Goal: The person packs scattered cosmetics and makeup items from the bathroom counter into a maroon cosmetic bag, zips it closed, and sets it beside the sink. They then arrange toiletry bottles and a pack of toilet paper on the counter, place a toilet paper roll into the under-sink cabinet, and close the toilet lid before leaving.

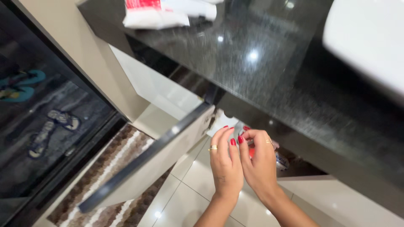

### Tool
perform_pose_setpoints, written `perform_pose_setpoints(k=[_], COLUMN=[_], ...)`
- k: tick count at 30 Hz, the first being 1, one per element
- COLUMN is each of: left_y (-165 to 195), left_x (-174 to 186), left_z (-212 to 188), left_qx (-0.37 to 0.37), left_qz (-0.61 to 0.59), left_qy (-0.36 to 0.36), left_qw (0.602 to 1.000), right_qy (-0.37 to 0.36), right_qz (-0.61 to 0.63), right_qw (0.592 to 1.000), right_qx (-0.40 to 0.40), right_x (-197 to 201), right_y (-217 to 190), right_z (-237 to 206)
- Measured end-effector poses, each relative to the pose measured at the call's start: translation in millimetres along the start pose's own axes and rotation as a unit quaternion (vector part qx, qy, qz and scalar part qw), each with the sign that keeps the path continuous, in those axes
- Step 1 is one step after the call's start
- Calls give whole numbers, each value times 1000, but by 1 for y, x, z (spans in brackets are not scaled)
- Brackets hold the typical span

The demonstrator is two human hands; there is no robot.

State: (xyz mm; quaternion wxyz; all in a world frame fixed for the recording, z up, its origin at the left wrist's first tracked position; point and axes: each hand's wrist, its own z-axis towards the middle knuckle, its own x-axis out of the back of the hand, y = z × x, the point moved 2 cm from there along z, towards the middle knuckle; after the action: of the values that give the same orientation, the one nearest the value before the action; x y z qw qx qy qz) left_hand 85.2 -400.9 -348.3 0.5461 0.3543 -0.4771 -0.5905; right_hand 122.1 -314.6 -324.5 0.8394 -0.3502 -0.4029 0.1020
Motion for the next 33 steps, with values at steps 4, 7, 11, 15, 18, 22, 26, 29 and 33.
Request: perform_pose_setpoints(k=[4, 7, 11, 15, 18, 22, 26, 29, 33], left_y=[69, 118, 168, 186, 176, 147, 111, 94, 74], left_x=[20, 45, 82, 112, 120, 119, 111, 91, 75], left_z=[29, 53, 89, 128, 157, 202, 259, 288, 325], left_qx=[20, 19, 31, 11, 37, 25, 84, 93, 78], left_qz=[9, 17, 30, 60, 94, 128, 177, 242, 349], left_qy=[-21, -26, -24, 2, 8, 52, 46, 18, -31], left_qw=[1000, 999, 999, 998, 995, 990, 980, 966, 934], right_qy=[-24, -30, -38, -27, -26, -57, -97, -134, -183], right_qz=[4, 20, 15, 27, 21, 8, 28, 37, 7], right_qw=[999, 998, 995, 998, 999, 998, 995, 989, 978], right_qx=[-41, -60, -87, -52, -15, 5, 9, 41, 98], right_x=[36, 54, 71, 75, 68, 41, 1, -22, -63], right_y=[-58, -107, -159, -189, -194, -183, -159, -136, -114], right_z=[36, 64, 101, 130, 157, 205, 263, 303, 341])
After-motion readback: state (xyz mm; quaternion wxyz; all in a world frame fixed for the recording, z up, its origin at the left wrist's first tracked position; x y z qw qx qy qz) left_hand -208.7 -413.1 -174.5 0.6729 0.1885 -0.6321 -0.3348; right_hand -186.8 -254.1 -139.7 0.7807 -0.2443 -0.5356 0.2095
